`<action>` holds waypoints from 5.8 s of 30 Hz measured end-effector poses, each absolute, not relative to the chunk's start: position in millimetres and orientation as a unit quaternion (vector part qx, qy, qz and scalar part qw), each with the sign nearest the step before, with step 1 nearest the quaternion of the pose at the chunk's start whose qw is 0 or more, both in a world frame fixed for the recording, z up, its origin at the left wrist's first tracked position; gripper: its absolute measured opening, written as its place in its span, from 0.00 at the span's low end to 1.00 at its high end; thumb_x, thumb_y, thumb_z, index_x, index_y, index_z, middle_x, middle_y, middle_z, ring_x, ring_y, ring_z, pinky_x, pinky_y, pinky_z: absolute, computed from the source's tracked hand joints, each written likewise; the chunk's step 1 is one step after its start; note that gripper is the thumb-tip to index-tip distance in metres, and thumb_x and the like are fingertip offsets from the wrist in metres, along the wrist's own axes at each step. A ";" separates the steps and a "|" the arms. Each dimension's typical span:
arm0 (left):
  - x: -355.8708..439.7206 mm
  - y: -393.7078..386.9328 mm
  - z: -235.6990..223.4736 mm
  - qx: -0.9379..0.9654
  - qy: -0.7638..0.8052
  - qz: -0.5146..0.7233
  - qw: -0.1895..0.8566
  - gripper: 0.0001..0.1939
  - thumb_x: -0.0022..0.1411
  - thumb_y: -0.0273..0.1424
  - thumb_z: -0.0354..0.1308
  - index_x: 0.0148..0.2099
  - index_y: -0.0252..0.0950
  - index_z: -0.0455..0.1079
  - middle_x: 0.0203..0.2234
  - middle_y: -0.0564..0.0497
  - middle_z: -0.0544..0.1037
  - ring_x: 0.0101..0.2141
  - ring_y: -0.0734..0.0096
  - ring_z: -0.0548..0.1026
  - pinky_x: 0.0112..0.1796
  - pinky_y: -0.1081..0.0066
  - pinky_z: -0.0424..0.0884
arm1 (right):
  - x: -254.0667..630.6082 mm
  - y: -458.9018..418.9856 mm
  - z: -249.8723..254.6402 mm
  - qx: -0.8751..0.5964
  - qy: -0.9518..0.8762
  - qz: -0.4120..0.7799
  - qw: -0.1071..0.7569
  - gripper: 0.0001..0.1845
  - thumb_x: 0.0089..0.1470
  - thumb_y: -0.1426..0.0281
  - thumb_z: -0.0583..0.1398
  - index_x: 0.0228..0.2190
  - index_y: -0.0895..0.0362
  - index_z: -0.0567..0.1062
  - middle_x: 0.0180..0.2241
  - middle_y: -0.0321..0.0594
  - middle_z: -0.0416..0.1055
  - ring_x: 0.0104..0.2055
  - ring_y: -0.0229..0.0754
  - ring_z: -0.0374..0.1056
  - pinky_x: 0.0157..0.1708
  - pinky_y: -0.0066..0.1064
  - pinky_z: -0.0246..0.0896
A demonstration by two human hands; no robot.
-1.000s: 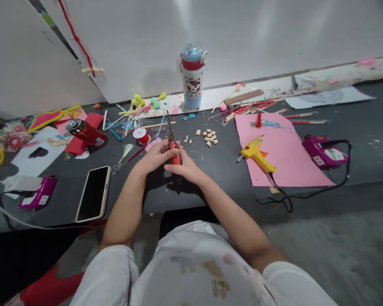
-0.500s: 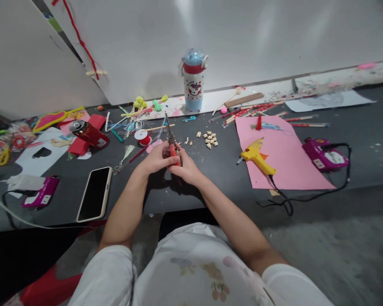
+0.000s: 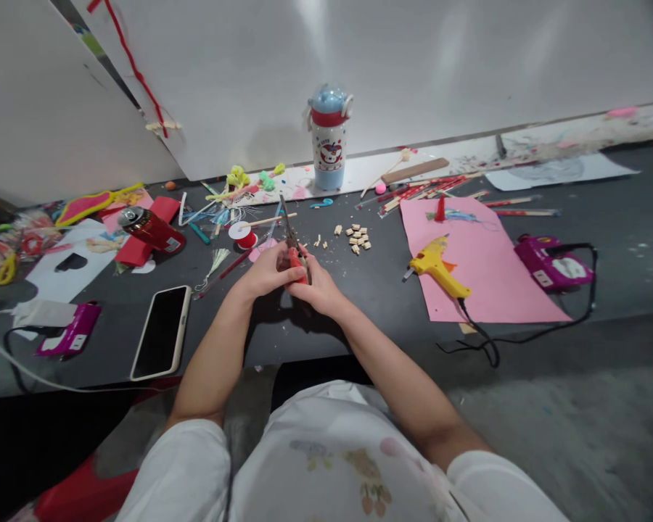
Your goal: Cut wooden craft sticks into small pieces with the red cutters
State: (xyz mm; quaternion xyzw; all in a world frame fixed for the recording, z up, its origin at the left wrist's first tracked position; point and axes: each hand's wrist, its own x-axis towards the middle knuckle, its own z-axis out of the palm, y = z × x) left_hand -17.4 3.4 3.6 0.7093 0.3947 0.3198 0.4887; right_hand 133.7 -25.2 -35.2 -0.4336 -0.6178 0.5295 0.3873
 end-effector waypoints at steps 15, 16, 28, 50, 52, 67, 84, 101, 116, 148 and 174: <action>-39.0 -2.6 14.3 0.708 0.468 0.518 -0.108 0.13 0.65 0.38 0.48 0.36 0.37 0.71 0.28 0.48 0.74 0.33 0.67 0.72 0.38 0.65 0.67 | 125.2 -20.4 -47.9 -0.442 -0.552 0.579 0.406 0.20 0.58 0.53 0.48 0.41 0.55 0.63 0.38 0.40 0.67 0.42 0.43 0.65 0.47 0.40 0.61; -41.2 -4.2 14.9 0.690 0.459 0.533 -0.172 0.11 0.64 0.35 0.49 0.35 0.37 0.71 0.28 0.48 0.73 0.34 0.66 0.71 0.39 0.64 0.66 | 124.1 -19.2 -50.0 -0.449 -0.552 0.578 0.399 0.17 0.58 0.56 0.48 0.41 0.54 0.63 0.38 0.40 0.67 0.43 0.43 0.65 0.47 0.40 0.61; -59.6 11.4 14.8 0.761 0.463 0.415 -0.185 0.09 0.60 0.34 0.57 0.43 0.42 0.74 0.35 0.48 0.78 0.40 0.62 0.74 0.45 0.60 0.64 | 130.8 -31.0 -32.8 -0.449 -0.622 0.525 0.370 0.17 0.55 0.62 0.50 0.45 0.56 0.61 0.44 0.45 0.67 0.48 0.46 0.64 0.51 0.42 0.58; -60.6 5.6 19.9 0.768 0.480 0.406 -0.122 0.10 0.64 0.35 0.53 0.44 0.42 0.74 0.35 0.48 0.78 0.38 0.67 0.76 0.42 0.65 0.70 | 134.2 -38.7 -27.0 -0.409 -0.658 0.515 0.367 0.23 0.55 0.53 0.55 0.43 0.56 0.59 0.34 0.36 0.64 0.36 0.40 0.64 0.37 0.33 0.58; -60.7 5.7 19.4 0.769 0.478 0.408 -0.114 0.10 0.64 0.35 0.54 0.44 0.42 0.74 0.36 0.48 0.78 0.38 0.67 0.76 0.43 0.65 0.70 | 133.7 -38.8 -27.7 -0.408 -0.658 0.512 0.371 0.23 0.54 0.53 0.56 0.43 0.56 0.59 0.35 0.37 0.64 0.37 0.40 0.64 0.38 0.34 0.59; -58.7 6.1 21.3 0.785 0.468 0.396 -0.083 0.11 0.65 0.37 0.52 0.42 0.40 0.73 0.36 0.48 0.78 0.39 0.67 0.75 0.43 0.67 0.69 | 133.2 -36.8 -28.2 -0.424 -0.650 0.518 0.360 0.23 0.55 0.54 0.54 0.44 0.56 0.59 0.34 0.37 0.64 0.35 0.40 0.63 0.38 0.35 0.59; -60.1 6.0 21.3 0.790 0.463 0.387 -0.106 0.10 0.64 0.35 0.53 0.43 0.40 0.74 0.36 0.48 0.79 0.39 0.68 0.76 0.42 0.68 0.69 | 137.3 -35.2 -26.8 -0.377 -0.628 0.581 0.357 0.35 0.46 0.45 0.59 0.46 0.58 0.61 0.41 0.44 0.65 0.43 0.45 0.64 0.44 0.39 0.60; -54.6 0.2 28.6 0.747 0.487 0.415 -0.179 0.09 0.60 0.40 0.57 0.36 0.42 0.74 0.33 0.47 0.77 0.39 0.61 0.73 0.44 0.60 0.66 | 133.3 -33.5 -30.0 -0.386 -0.619 0.574 0.373 0.23 0.51 0.51 0.58 0.39 0.56 0.63 0.35 0.39 0.67 0.39 0.42 0.64 0.42 0.37 0.60; -31.2 -0.3 23.3 0.727 0.424 0.296 0.451 0.33 0.47 0.46 0.66 0.52 0.33 0.67 0.48 0.41 0.75 0.47 0.57 0.75 0.49 0.59 0.71 | 135.3 -27.2 -36.3 -0.383 -0.605 0.582 0.386 0.26 0.50 0.54 0.60 0.45 0.57 0.64 0.42 0.42 0.69 0.45 0.45 0.67 0.49 0.41 0.61; -31.6 1.1 15.2 0.750 0.417 0.292 0.421 0.32 0.46 0.45 0.68 0.48 0.33 0.65 0.41 0.42 0.78 0.41 0.56 0.78 0.42 0.61 0.75 | 129.4 -36.9 -5.6 -0.561 -0.652 0.413 0.299 0.32 0.41 0.56 0.61 0.49 0.54 0.70 0.42 0.44 0.75 0.43 0.53 0.72 0.44 0.42 0.65; -40.3 -11.1 30.3 0.775 0.483 0.397 0.089 0.18 0.63 0.44 0.48 0.36 0.36 0.72 0.27 0.49 0.77 0.28 0.69 0.75 0.32 0.68 0.70 | 128.3 -21.0 -10.6 -0.549 -0.636 0.420 0.343 0.29 0.40 0.54 0.62 0.42 0.57 0.65 0.41 0.45 0.71 0.42 0.48 0.69 0.43 0.41 0.63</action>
